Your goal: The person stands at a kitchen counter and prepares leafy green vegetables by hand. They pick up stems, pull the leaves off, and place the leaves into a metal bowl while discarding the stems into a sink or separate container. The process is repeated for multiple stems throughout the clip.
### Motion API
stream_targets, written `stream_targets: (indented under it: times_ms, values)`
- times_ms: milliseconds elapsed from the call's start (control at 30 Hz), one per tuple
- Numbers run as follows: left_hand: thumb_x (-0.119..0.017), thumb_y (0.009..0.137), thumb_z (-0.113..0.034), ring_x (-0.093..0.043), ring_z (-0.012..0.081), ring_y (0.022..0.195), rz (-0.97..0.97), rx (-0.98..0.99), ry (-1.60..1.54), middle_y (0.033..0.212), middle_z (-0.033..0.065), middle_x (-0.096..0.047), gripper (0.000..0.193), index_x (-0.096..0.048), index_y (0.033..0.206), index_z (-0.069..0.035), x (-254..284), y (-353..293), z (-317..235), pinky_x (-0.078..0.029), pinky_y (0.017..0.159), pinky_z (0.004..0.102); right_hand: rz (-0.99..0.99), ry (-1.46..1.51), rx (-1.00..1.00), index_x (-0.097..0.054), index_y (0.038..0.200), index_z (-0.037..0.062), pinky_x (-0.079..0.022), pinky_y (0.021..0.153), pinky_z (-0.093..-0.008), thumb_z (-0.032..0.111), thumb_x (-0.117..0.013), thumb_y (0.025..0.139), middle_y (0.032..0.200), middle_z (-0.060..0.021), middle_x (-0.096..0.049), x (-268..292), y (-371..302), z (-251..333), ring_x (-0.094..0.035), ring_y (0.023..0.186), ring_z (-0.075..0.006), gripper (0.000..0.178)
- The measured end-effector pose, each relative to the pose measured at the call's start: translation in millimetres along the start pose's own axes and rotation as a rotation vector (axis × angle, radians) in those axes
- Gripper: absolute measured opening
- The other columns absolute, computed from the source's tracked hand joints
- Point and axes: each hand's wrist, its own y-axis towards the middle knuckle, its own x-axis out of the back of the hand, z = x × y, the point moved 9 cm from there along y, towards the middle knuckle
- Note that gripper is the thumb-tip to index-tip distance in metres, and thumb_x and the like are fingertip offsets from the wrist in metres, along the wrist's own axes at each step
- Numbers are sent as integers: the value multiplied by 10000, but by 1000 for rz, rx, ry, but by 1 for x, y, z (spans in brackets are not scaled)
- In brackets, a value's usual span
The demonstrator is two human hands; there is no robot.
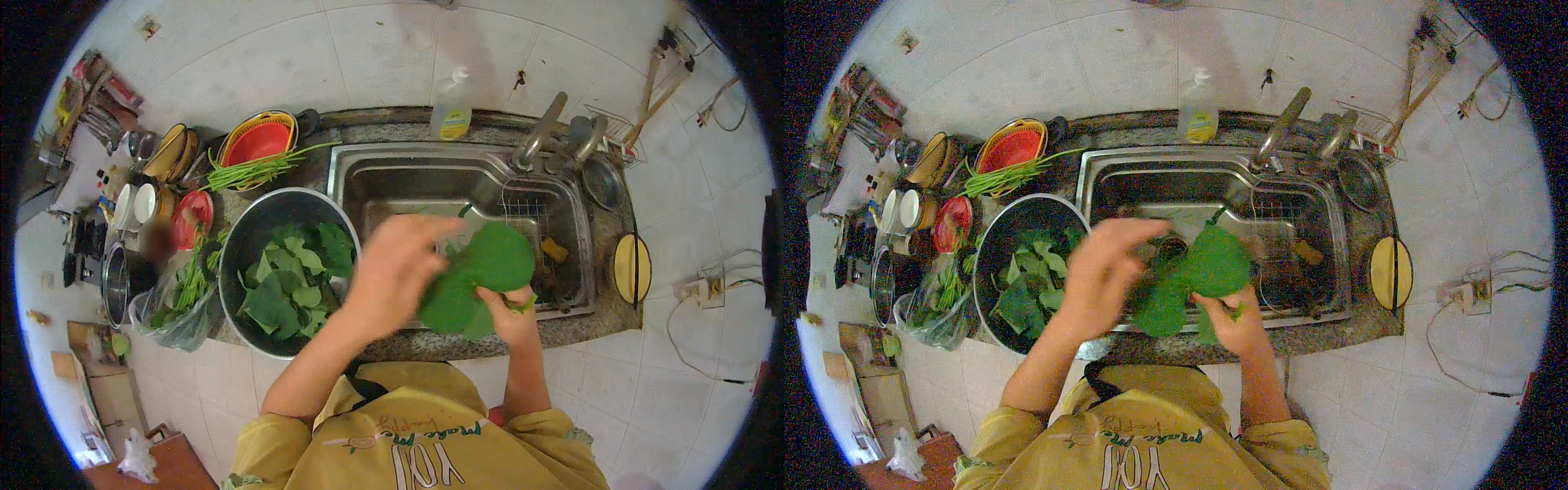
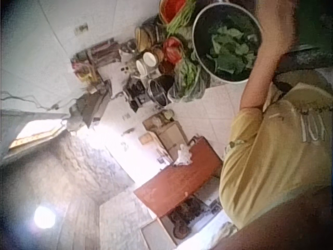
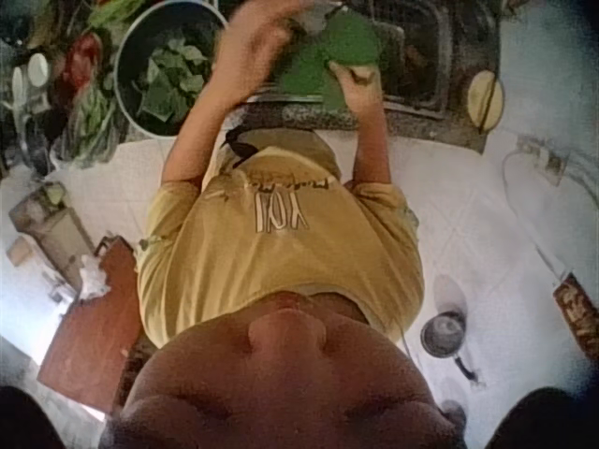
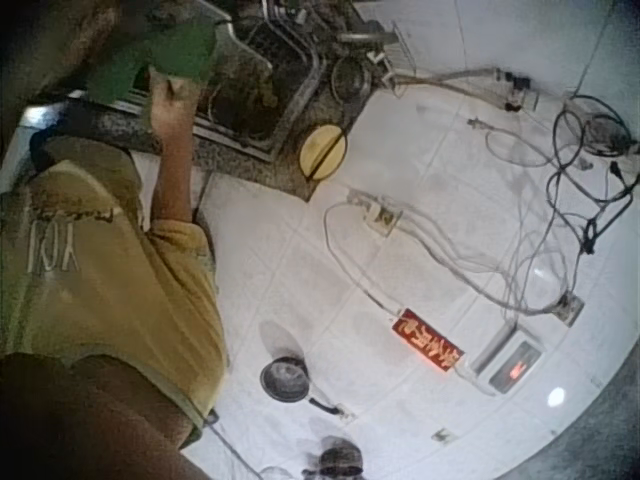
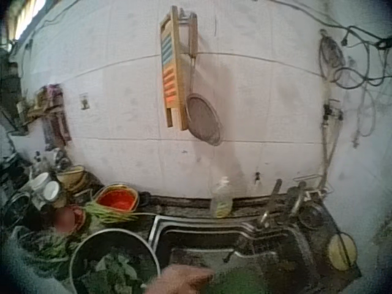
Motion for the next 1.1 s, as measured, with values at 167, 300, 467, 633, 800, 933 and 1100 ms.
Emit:
stream_targets:
  times_ms: [167,300,467,633,800,933,1100]
  values:
    - [-424,881,-337,-407,289,1153,464,-1,-699,1251,133,-436,495,-345,1299,-85,-76,-21,6,-311,952,353,188,-136,161,-611,796,19,-441,607,-309,30,-559,741,708,-98,-607,-20,7,23,-582,644,-221,76]
    - [-448,846,-467,-417,192,1131,633,273,-746,1240,103,-454,626,-317,1319,-78,-92,-35,31,-310,950,317,201,-150,13,-616,749,28,-447,596,-326,26,-543,751,691,-103,-614,-22,8,7,-594,633,-254,73]
    - [-484,841,-426,-411,189,1133,569,355,-992,1256,107,-435,640,-299,1323,-47,-87,-35,29,-301,958,316,199,-181,147,-600,768,19,-424,586,-330,4,-531,752,698,-106,-594,-29,6,16,-567,635,-237,72]
    - [-493,848,-373,-449,183,1085,361,399,-1097,1187,106,-489,554,-396,1252,-7,-81,-37,31,-315,947,306,168,-169,441,-578,776,0,-393,538,-312,-27,-516,754,705,-77,-574,-28,3,40,-537,616,-188,72]
    - [-435,873,-398,-536,143,915,135,484,-454,996,63,-585,470,-539,1072,14,-71,-56,94,-414,820,279,117,45,37,-573,869,19,-447,669,-325,-32,-546,723,851,-106,-598,-9,-15,-5,-573,770,-225,156]
    - [-380,893,-415,-531,108,742,96,785,-851,809,28,-561,479,-551,1007,17,-63,-68,115,-434,651,242,-83,842,-149,-361,1228,13,-439,857,-366,-72,-457,775,1196,-145,-455,18,-38,-77,-502,1034,-245,471]
    - [-375,903,-367,-540,86,681,102,790,-1218,772,9,-581,442,-514,1068,18,-61,-57,75,-437,571,222,-124,764,-207,-565,946,23,-446,704,-280,11,-580,753,891,-51,-589,-2,-17,-4,-546,789,-148,194]
